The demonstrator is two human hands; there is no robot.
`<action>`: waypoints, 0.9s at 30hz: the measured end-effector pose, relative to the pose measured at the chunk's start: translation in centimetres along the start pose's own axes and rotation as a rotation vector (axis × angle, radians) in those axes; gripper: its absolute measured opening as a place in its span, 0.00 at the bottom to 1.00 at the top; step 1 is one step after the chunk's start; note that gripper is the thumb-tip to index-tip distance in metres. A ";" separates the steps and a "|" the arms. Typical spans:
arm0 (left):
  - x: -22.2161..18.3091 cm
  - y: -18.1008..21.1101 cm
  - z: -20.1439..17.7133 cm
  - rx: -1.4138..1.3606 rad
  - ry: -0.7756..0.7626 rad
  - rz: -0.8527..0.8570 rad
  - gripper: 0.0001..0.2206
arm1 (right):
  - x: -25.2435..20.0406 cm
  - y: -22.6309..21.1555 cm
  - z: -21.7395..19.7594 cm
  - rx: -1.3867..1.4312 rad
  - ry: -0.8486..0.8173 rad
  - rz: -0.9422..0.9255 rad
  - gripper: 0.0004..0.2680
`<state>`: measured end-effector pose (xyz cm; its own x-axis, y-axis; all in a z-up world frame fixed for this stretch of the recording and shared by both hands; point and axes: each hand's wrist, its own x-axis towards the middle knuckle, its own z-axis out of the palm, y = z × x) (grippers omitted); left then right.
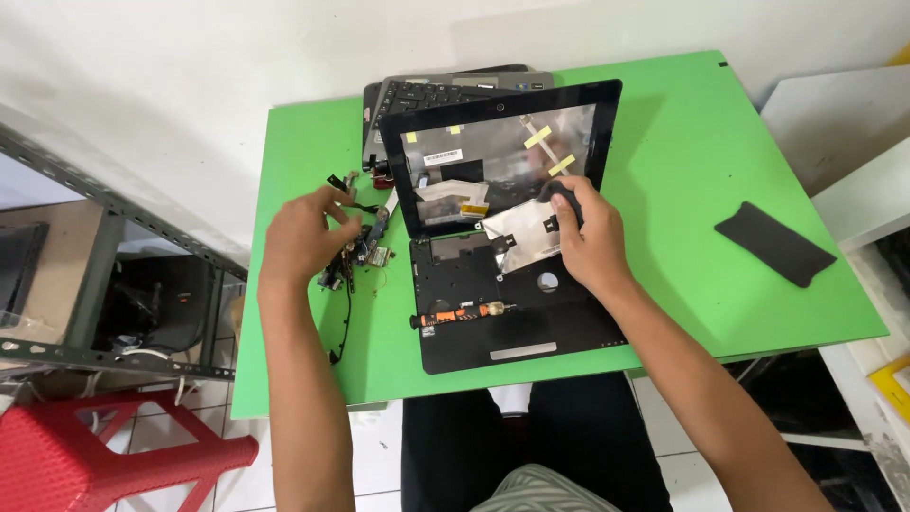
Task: The person is assembling a laptop by connecting internal ribbon cables, installing a hard drive, and securing the keyboard using a screwdriver.
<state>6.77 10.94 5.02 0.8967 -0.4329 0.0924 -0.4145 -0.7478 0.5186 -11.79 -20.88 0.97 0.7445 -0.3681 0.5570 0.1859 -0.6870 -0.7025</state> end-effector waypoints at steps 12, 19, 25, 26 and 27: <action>-0.3 -0.1 -0.3 -0.173 0.073 0.218 0.11 | 0.0 0.0 0.5 -0.111 0.002 0.103 0.06; 0.1 1.5 1.2 -0.382 0.397 0.533 0.12 | -0.3 2.1 1.2 -0.358 -0.097 0.051 0.09; -0.2 5.9 5.3 -0.636 0.279 0.713 0.13 | -0.5 1.2 0.9 -0.361 -0.099 0.046 0.09; -1.1 7.5 5.2 -0.578 0.294 0.748 0.11 | -0.5 1.1 0.9 -0.382 -0.089 0.036 0.09; -2.0 9.1 5.1 -0.520 0.310 0.783 0.09 | -0.5 0.9 0.9 -0.404 -0.080 0.026 0.09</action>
<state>0.43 2.38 5.20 0.4304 -0.5045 0.7484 -0.8544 0.0396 0.5181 -11.40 -20.75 -0.37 0.7962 -0.3498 0.4937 -0.0888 -0.8747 -0.4765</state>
